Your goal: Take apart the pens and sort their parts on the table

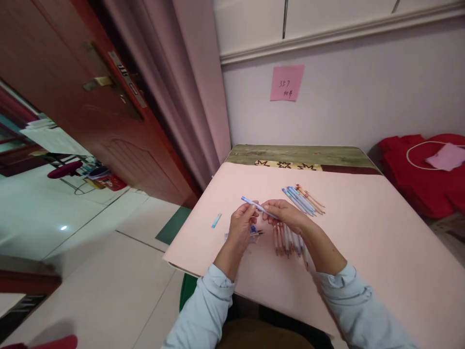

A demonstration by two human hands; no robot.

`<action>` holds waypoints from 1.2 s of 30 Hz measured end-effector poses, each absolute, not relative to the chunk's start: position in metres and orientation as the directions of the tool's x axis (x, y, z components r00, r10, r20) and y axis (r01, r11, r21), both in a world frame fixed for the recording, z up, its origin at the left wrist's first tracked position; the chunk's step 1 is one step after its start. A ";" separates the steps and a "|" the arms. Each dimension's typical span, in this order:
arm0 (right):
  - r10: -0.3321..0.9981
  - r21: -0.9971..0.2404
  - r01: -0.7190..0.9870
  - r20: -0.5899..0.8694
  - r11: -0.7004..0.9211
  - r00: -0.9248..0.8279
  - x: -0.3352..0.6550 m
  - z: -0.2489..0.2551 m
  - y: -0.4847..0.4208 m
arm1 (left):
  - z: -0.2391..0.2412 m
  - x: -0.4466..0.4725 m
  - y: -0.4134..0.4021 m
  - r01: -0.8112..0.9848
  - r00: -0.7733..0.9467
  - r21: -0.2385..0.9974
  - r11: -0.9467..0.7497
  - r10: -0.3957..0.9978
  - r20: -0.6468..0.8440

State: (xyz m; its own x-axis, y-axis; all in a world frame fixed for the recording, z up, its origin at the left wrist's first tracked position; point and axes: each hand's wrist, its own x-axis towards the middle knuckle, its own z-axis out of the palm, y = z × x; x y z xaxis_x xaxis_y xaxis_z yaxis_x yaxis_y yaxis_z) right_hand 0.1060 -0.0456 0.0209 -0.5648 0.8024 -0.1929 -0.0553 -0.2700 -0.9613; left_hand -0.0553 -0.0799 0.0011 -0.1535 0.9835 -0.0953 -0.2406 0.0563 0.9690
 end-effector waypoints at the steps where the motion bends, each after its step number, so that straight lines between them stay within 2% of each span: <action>1: 0.804 -0.959 -0.067 -0.191 -0.276 -0.563 0.108 0.018 -0.046 | 0.000 -0.065 -0.077 -0.143 -0.203 0.989 0.038 0.977 -0.067; 2: 0.816 -0.956 -0.086 -0.192 -0.282 -0.545 0.111 0.015 -0.046 | 0.000 -0.079 -0.073 -0.014 -0.265 0.999 0.030 0.964 -0.033; 3: 0.836 -0.951 -0.110 -0.194 -0.288 -0.513 0.114 0.012 -0.046 | 0.000 -0.097 -0.069 0.150 -0.380 0.989 -0.016 0.922 0.072; 5: 0.882 -0.942 -0.164 -0.201 -0.294 -0.427 0.122 0.005 -0.042 | -0.002 -0.137 -0.064 0.482 -0.490 0.875 -0.040 0.816 0.306; 6: 0.898 -0.937 -0.190 -0.201 -0.292 -0.390 0.125 0.003 -0.040 | -0.005 -0.156 -0.064 0.597 -0.486 0.802 0.034 0.810 0.328; 8: 0.919 -0.930 -0.235 -0.192 -0.283 -0.344 0.130 -0.002 -0.035 | -0.012 -0.186 -0.068 0.726 -0.461 0.652 0.218 0.858 0.226; 10: 0.925 -0.923 -0.261 -0.189 -0.281 -0.330 0.131 -0.006 -0.032 | -0.020 -0.198 -0.075 0.801 -0.415 0.536 0.266 0.892 0.179; 13: 0.917 -0.910 -0.276 -0.209 -0.310 -0.340 0.129 -0.010 -0.032 | -0.027 -0.195 -0.089 0.824 -0.293 0.540 0.172 0.945 0.146; 17: 0.913 -0.899 -0.285 -0.232 -0.333 -0.334 0.127 -0.012 -0.036 | -0.018 -0.184 -0.101 0.750 0.079 0.638 -0.172 0.982 0.173; 19: 0.919 -0.903 -0.285 -0.227 -0.323 -0.322 0.126 -0.012 -0.037 | -0.013 -0.182 -0.105 0.713 0.184 0.653 -0.256 0.967 0.179; 23: 0.923 -0.905 -0.292 -0.213 -0.310 -0.321 0.126 -0.012 -0.038 | -0.009 -0.183 -0.106 0.711 0.150 0.672 -0.208 0.978 0.144; 27: 0.925 -0.907 -0.293 -0.207 -0.304 -0.319 0.126 -0.012 -0.039 | -0.011 -0.186 -0.105 0.742 0.156 0.641 -0.196 0.980 0.120; 36: 0.937 -0.917 -0.281 -0.201 -0.282 -0.285 0.128 -0.006 -0.040 | -0.009 -0.192 -0.107 0.869 0.087 0.469 -0.155 0.983 0.164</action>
State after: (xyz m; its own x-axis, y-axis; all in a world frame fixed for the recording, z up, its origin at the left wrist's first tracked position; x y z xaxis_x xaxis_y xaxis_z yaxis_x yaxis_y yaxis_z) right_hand 0.1284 -0.0398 -0.0057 -0.2853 0.9371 -0.2012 -0.2810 -0.2825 -0.9172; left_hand -0.1922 -0.1075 -0.0087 0.0873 0.9827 0.1635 0.8695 -0.1552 0.4689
